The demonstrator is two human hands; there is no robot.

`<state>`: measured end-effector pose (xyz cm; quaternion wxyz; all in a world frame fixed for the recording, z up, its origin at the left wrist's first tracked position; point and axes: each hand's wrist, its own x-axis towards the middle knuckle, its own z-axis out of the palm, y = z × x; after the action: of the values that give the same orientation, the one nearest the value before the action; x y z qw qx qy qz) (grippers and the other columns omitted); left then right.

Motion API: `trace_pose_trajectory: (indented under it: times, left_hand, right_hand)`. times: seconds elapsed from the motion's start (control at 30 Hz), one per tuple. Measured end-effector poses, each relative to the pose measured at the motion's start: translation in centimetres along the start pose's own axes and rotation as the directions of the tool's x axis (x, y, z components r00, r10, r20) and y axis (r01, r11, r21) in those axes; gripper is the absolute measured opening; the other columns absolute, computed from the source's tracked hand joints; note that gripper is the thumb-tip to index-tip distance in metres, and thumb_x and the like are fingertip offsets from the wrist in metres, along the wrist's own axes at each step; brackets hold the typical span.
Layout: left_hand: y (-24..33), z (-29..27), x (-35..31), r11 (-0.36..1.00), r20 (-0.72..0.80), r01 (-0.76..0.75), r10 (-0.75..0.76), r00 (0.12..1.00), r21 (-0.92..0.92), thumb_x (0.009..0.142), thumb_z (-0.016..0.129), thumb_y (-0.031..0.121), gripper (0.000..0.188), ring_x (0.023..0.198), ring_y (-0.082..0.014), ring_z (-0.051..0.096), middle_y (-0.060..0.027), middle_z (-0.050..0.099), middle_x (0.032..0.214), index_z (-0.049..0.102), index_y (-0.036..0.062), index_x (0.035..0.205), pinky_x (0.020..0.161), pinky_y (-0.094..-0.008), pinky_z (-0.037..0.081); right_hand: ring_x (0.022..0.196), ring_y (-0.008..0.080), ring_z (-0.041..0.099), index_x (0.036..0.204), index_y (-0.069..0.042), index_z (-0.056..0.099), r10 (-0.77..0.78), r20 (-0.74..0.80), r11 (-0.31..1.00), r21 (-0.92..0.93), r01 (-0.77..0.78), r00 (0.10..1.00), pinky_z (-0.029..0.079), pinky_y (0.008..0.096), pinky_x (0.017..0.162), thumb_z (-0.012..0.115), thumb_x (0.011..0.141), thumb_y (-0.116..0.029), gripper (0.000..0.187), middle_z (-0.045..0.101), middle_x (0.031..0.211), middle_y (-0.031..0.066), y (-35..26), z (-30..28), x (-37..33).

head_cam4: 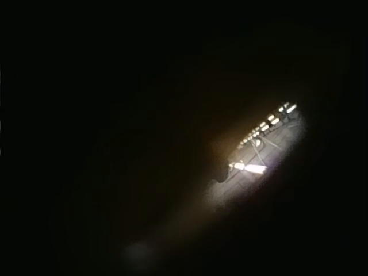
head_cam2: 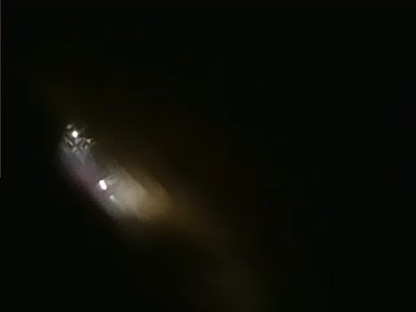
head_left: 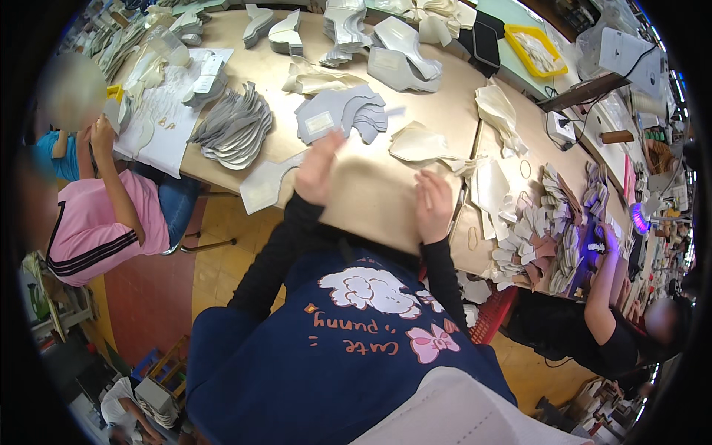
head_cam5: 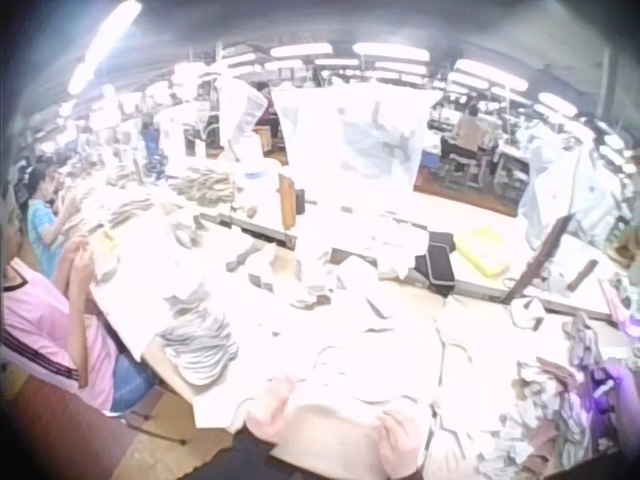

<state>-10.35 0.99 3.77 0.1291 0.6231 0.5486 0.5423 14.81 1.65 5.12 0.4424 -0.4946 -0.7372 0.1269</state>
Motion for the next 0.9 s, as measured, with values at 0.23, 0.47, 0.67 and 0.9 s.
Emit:
trace_pose_trajectory:
  times: [0.23, 0.47, 0.67, 0.9]
  left_hand:
    - [1.5, 0.5, -7.4, 0.940, 0.672, -0.277, 0.076, 0.737, 0.199, 0.094, 0.059, 0.016, 0.035, 0.135, -0.0180, 0.048, -0.0013, 0.056, 0.141, 0.061, 0.0159, 0.129, 0.116, -0.0539, 0.025]
    - [1.2, 0.9, -4.2, 0.995, 0.609, 0.073, -0.104, 0.786, 0.076, 0.096, 0.059, 0.017, 0.023, 0.123, -0.0216, 0.058, -0.0036, 0.066, 0.125, 0.067, 0.0128, 0.117, 0.115, -0.0540, 0.026]
    - [1.1, 4.4, 0.8, 0.930, 0.459, 0.354, -0.276, 0.844, -0.093, 0.095, 0.058, 0.013, 0.019, 0.105, -0.0248, 0.064, -0.0089, 0.071, 0.108, 0.070, 0.0085, 0.110, 0.101, -0.0426, 0.043]
    - [-0.6, 8.3, 1.7, 0.946, 0.314, -0.119, 0.020, 0.949, 0.301, 0.087, 0.064, 0.014, 0.012, 0.097, -0.0252, 0.062, -0.0026, 0.067, 0.100, 0.070, 0.0083, 0.096, 0.089, -0.0384, 0.045]
  right_hand:
    - [0.083, 0.0271, 0.059, 0.090, -0.005, 0.066, -0.088, 0.257, 0.996, -0.010, 0.094, 0.962, 0.047, 0.0378, 0.074, 0.073, 0.081, -0.011, 0.013, 0.062, 0.085, 0.0069, 3.1, 1.7, 6.6]
    - [0.078, 0.0275, 0.058, 0.087, -0.006, 0.065, -0.089, 0.318, 0.996, 0.015, 0.088, 0.944, 0.047, 0.0379, 0.072, 0.074, 0.080, -0.015, 0.015, 0.060, 0.083, 0.0068, 5.2, 4.7, 6.5]
    - [0.077, 0.0270, 0.058, 0.084, -0.006, 0.065, -0.187, 0.196, 0.980, -0.032, 0.197, 0.963, 0.047, 0.0373, 0.070, 0.072, 0.081, -0.010, 0.008, 0.060, 0.082, 0.0071, 5.5, 4.9, 5.8]
    - [0.078, 0.0255, 0.058, 0.087, -0.007, 0.066, -0.199, 0.195, 0.978, -0.027, 0.208, 0.960, 0.046, 0.0365, 0.070, 0.073, 0.080, -0.012, 0.010, 0.060, 0.082, 0.0052, 5.3, 4.9, 5.8]
